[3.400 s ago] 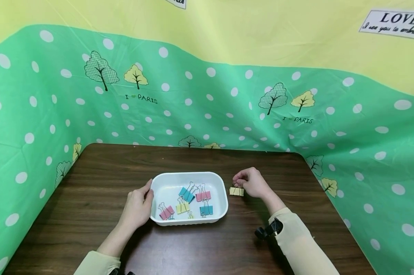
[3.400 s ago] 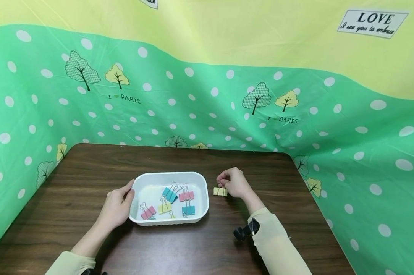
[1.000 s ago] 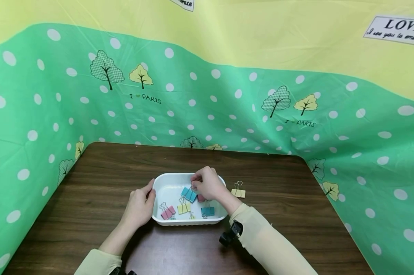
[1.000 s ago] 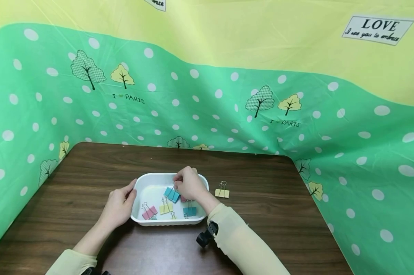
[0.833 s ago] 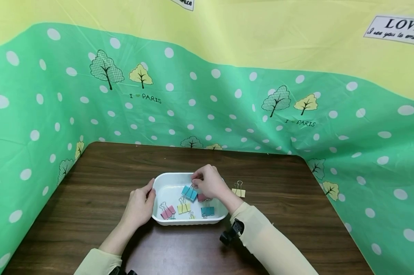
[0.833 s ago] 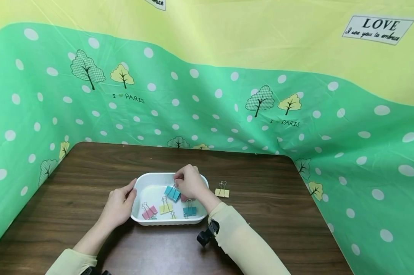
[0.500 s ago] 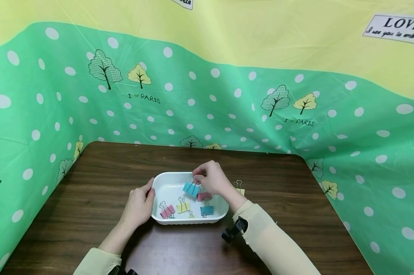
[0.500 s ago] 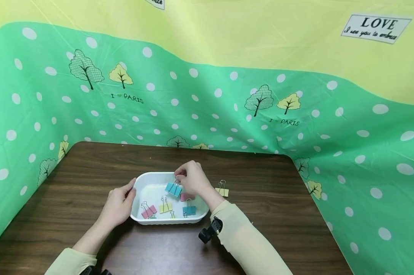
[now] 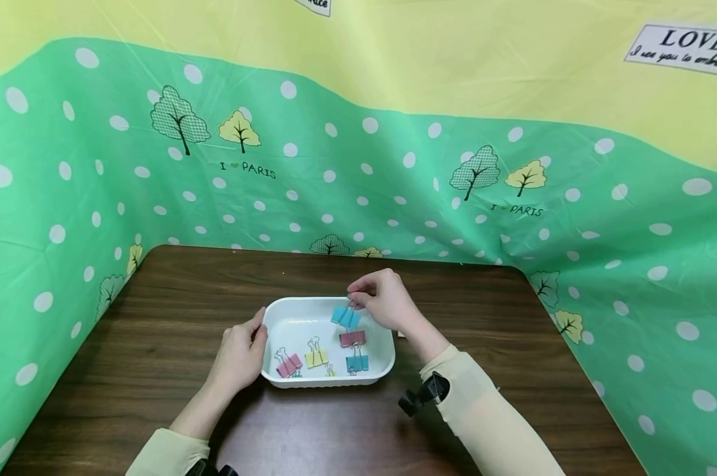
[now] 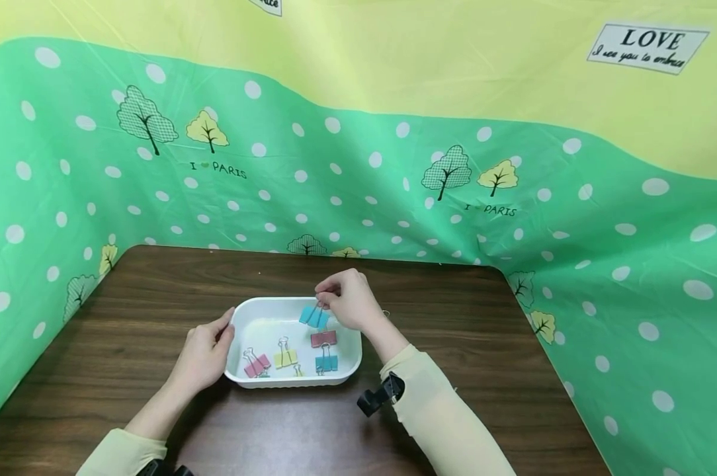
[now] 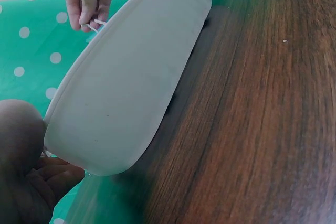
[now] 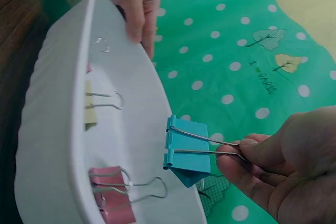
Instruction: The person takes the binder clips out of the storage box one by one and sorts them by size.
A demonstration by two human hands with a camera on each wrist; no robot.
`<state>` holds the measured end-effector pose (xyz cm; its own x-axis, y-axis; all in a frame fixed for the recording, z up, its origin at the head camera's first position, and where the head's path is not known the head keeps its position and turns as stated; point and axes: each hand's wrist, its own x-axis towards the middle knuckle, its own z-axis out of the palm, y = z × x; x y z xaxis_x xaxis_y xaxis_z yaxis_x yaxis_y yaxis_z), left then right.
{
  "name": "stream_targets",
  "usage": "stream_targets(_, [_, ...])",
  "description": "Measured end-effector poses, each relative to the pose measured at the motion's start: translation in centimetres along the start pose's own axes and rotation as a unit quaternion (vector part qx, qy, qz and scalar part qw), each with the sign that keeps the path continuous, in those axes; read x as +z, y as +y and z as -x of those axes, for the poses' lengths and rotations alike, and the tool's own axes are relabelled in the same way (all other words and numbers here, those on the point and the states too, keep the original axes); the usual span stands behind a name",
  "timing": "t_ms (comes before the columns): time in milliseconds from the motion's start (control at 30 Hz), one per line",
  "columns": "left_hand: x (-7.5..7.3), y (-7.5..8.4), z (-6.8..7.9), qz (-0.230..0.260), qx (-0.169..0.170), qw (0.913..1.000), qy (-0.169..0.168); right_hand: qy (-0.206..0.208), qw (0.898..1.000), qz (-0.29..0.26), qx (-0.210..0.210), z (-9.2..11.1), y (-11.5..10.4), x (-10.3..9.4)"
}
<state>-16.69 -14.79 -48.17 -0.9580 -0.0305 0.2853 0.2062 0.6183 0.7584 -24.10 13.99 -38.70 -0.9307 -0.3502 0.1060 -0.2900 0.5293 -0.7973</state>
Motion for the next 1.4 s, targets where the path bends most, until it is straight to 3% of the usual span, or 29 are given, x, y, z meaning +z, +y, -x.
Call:
stream_targets(367, [0.0, 0.0, 0.0, -0.002, 0.001, 1.0, 0.002, 0.02, 0.999, -0.026, -0.015, 0.9, 1.3, -4.1])
stream_targets(600, [0.0, 0.0, 0.0, -0.007, 0.003, 1.0, 0.005, 0.039, 0.999, -0.013, -0.013, 1.9, 2.7, -6.8])
stream_targets(967, [-0.1, -0.1, 0.1, -0.002, -0.005, 1.0, -0.003, 0.053, 0.998, 0.025, 0.016, 3.6, 6.2, -10.0])
stream_targets(1400, [0.0, 0.0, 0.1, -0.002, -0.002, 1.0, -0.006, 0.021, 0.996, 0.033, 0.079, 4.8, 10.8, -11.7])
